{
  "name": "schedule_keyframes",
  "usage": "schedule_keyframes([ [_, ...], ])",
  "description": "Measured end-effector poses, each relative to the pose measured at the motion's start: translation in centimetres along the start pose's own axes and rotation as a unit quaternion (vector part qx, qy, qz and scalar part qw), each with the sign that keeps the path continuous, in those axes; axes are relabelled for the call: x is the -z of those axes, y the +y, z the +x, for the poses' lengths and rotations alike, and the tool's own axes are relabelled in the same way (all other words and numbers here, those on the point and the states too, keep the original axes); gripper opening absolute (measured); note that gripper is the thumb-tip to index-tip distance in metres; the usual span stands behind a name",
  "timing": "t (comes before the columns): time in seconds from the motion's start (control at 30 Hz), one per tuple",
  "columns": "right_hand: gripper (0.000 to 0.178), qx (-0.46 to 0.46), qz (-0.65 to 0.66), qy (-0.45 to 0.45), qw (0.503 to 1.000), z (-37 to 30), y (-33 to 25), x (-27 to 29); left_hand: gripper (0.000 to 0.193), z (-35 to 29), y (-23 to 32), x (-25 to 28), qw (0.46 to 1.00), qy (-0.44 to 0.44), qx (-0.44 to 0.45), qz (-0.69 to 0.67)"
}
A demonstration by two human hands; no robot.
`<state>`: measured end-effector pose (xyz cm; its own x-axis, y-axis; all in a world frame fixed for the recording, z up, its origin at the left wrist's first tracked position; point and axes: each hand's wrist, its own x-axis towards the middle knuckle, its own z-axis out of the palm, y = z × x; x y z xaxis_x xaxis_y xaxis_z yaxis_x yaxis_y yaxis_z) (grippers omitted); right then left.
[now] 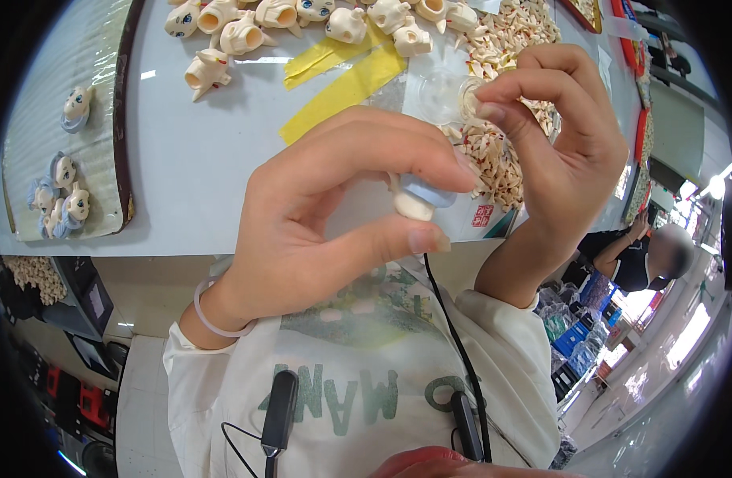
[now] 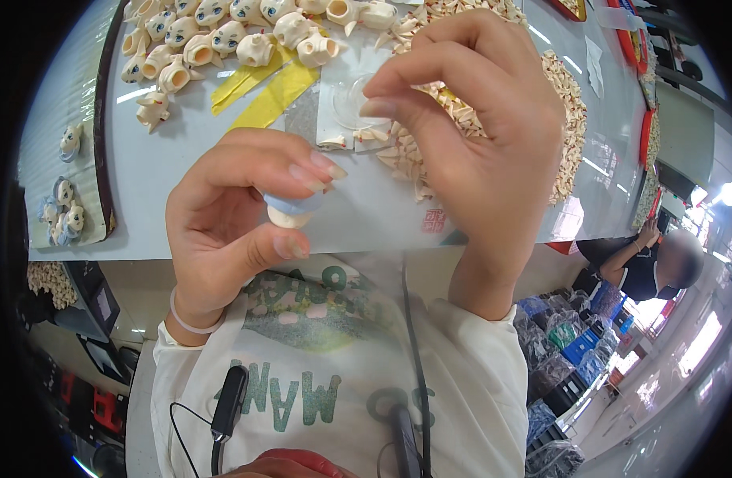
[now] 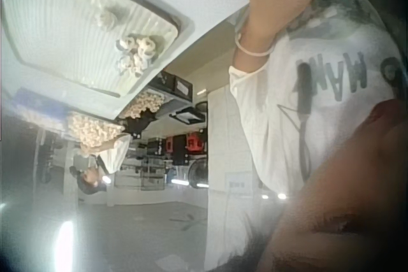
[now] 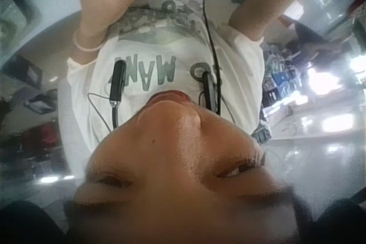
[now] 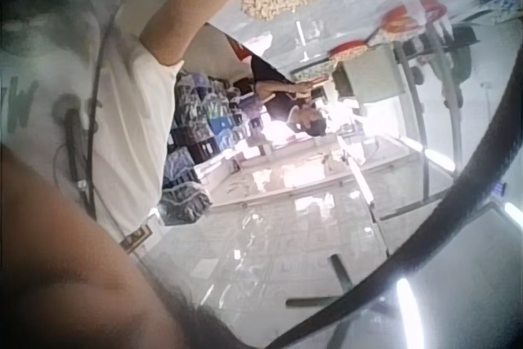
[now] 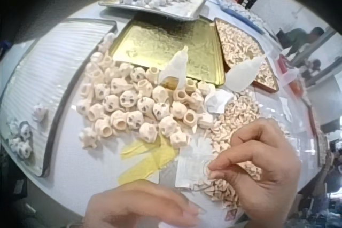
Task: The person is assembling small toy parts, specifically putting hair pieces on tiny figurine heads.
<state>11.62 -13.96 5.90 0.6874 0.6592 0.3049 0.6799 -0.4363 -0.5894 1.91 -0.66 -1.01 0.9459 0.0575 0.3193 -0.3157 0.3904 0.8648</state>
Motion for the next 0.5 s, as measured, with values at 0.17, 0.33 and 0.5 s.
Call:
schedule_keyframes([
  [0.17,0.016,-0.012,-0.009,0.021,1.0,-0.5,1.3,0.5,0.035,0.0,0.2,-0.6,0.997,0.037,0.027,-0.054],
  [0.33,0.017,-0.005,0.187,0.066,0.98,-2.0,0.5,0.7,0.042,-0.5,1.6,-0.9,0.956,0.133,0.16,-0.208],
  [0.5,0.021,0.039,0.253,0.028,0.966,-3.2,0.1,-0.6,0.05,-0.7,1.1,-0.3,0.975,0.085,0.138,-0.154],
])
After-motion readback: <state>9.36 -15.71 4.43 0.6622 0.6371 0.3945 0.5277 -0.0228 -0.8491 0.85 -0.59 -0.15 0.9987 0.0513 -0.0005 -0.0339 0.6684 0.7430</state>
